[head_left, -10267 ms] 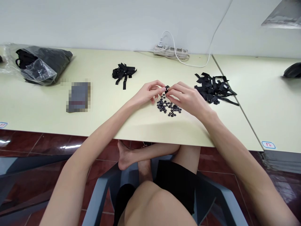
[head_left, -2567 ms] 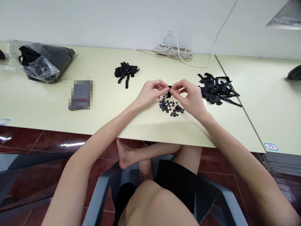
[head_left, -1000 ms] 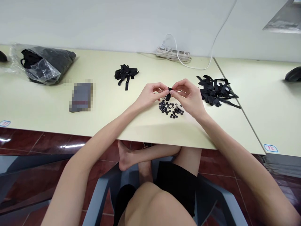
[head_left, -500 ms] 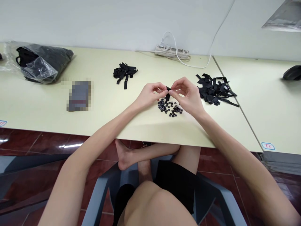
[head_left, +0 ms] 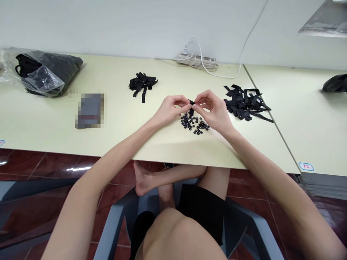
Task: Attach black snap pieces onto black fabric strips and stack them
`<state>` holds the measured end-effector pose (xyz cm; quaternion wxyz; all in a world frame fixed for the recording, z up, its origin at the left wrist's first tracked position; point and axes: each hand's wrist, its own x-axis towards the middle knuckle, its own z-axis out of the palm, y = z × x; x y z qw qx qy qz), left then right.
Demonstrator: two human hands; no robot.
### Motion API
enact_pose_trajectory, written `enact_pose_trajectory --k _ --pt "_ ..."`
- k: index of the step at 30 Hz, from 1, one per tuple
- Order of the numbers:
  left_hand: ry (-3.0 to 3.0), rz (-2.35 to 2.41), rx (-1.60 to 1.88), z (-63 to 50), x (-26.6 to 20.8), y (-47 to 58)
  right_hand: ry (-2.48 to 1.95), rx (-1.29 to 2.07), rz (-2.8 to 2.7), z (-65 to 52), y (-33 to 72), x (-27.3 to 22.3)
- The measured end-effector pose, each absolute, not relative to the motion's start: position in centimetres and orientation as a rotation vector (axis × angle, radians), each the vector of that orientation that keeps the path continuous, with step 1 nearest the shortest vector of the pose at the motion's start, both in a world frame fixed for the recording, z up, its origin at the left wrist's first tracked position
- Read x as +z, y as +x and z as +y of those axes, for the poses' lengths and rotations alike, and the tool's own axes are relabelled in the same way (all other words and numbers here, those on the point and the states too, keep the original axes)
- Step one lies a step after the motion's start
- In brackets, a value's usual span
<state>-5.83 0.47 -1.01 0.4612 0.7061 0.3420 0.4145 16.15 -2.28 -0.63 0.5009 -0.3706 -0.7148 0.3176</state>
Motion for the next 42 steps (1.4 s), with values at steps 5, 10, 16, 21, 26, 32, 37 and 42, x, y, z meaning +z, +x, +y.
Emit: enact_pose_trajectory --k 5,10,16,21,26,32,37,42 --pt "1.747 0.852 1.021 0.4 -1.2 -5.8 -0.896 0.767 -1.73 -2.1 16.2 -0.9" --pt "1.743 0.841 1.019 0.4 -1.3 -5.7 -0.879 0.756 -1.729 -2.1 16.1 -0.8" --pt "1.716 0.856 1.003 0.5 -1.3 -5.6 -0.9 0.755 -1.738 -2.1 16.0 -1.0" --pt "1.68 0.855 1.052 0.5 -0.9 -5.5 -0.902 0.79 -1.669 -1.9 15.8 -1.4" --pt "1.644 0.883 1.091 0.2 -0.2 -5.6 -0.92 0.804 -1.622 -1.9 15.7 -1.2" --pt "1.639 0.866 1.081 0.3 -0.2 -5.7 -0.96 0.761 -1.655 -2.2 15.7 -0.9" --pt "1.654 0.836 1.069 0.3 -0.3 -5.7 -0.987 0.705 -1.682 -2.1 15.9 -1.0" --pt "1.646 0.861 1.139 0.2 -0.1 -5.8 -0.992 0.627 -1.71 -2.3 15.9 -0.8"
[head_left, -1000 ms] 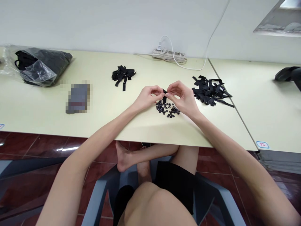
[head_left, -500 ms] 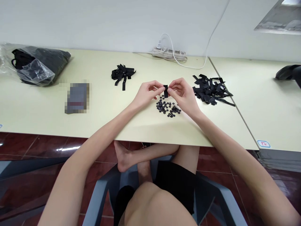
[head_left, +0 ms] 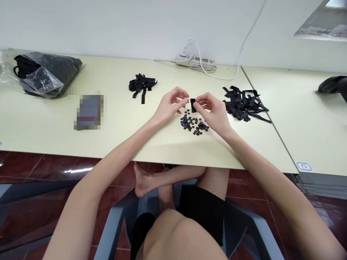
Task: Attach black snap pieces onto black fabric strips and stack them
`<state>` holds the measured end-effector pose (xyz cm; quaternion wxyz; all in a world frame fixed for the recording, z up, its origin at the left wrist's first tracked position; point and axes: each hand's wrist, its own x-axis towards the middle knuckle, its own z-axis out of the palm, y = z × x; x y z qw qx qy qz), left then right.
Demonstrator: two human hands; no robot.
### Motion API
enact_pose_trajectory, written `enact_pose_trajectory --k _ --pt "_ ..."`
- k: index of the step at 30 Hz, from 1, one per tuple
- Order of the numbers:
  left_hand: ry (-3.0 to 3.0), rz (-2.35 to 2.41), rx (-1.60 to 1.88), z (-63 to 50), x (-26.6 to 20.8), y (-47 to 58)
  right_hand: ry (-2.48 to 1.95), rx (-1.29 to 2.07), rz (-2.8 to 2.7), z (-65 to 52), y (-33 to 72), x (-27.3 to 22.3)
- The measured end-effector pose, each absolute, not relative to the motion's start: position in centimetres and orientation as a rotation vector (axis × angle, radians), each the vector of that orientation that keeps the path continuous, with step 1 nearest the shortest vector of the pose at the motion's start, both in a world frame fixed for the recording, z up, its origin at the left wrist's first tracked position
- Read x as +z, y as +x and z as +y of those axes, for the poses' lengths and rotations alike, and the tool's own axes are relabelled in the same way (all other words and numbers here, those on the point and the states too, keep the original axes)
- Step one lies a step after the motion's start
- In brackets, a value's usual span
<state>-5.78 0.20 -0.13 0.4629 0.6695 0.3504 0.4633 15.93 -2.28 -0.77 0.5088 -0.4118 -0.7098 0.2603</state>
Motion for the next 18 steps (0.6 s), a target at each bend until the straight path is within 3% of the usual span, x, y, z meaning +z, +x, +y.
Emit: enact_pose_trajectory --k 18 --pt "1.631 0.794 1.108 0.76 -0.39 -6.11 -1.003 0.493 -1.754 -2.48 16.07 -0.21"
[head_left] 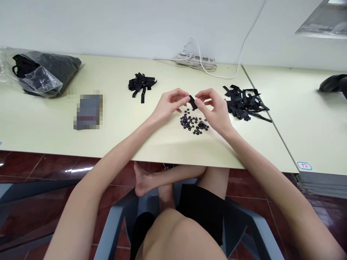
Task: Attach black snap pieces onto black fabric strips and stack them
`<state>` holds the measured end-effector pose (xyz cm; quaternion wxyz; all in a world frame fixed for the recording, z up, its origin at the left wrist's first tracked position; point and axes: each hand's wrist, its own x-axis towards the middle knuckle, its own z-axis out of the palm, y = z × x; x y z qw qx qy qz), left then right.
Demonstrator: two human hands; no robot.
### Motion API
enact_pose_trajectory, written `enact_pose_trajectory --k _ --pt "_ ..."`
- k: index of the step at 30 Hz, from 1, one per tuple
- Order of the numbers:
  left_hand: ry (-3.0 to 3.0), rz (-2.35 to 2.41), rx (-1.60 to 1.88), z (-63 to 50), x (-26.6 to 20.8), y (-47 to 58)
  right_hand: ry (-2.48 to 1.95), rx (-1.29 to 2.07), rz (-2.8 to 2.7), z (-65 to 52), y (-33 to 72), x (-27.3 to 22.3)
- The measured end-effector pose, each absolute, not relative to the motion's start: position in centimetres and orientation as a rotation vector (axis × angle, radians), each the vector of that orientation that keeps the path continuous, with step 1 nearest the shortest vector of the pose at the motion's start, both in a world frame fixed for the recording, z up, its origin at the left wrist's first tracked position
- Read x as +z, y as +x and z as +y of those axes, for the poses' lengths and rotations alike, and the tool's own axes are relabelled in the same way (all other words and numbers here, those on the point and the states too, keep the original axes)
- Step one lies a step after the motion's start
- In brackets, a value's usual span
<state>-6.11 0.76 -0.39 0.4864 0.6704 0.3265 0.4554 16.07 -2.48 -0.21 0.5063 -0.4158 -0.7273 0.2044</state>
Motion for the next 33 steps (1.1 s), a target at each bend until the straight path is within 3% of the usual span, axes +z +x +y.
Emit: enact_pose_trajectory --k 33 --pt "1.572 0.76 1.083 0.33 0.22 -5.93 -1.012 0.792 -1.696 -1.96 16.68 -0.01"
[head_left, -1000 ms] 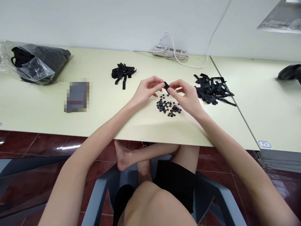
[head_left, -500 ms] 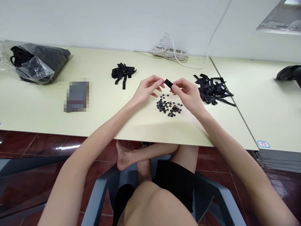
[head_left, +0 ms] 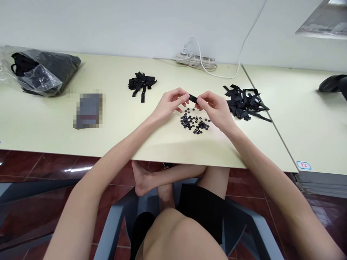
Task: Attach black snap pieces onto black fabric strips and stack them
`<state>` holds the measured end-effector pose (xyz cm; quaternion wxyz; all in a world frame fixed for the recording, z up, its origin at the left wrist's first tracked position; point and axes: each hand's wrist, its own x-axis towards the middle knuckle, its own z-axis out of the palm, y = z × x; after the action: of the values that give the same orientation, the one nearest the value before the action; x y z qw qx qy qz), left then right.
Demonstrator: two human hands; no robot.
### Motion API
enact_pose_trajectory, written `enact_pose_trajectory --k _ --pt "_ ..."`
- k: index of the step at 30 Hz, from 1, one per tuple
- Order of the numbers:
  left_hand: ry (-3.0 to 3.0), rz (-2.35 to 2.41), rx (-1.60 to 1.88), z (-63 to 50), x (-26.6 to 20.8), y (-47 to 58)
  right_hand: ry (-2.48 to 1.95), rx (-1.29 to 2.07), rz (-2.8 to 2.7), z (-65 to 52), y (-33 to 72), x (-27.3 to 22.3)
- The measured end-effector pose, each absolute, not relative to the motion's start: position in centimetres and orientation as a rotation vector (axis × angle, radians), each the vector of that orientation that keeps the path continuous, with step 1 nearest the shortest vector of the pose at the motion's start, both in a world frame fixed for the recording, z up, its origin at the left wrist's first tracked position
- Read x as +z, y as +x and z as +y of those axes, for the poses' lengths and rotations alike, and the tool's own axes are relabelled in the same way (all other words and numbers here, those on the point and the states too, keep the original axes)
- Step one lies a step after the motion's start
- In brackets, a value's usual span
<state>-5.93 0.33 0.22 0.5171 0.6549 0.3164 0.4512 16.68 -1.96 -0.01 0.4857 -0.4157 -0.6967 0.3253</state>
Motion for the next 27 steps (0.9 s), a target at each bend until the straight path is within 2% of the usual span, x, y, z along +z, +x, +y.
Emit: enact_pose_trajectory --k 27 --pt "1.571 0.907 1.139 0.53 0.44 -6.09 -1.028 0.777 -1.668 -1.99 16.73 0.09"
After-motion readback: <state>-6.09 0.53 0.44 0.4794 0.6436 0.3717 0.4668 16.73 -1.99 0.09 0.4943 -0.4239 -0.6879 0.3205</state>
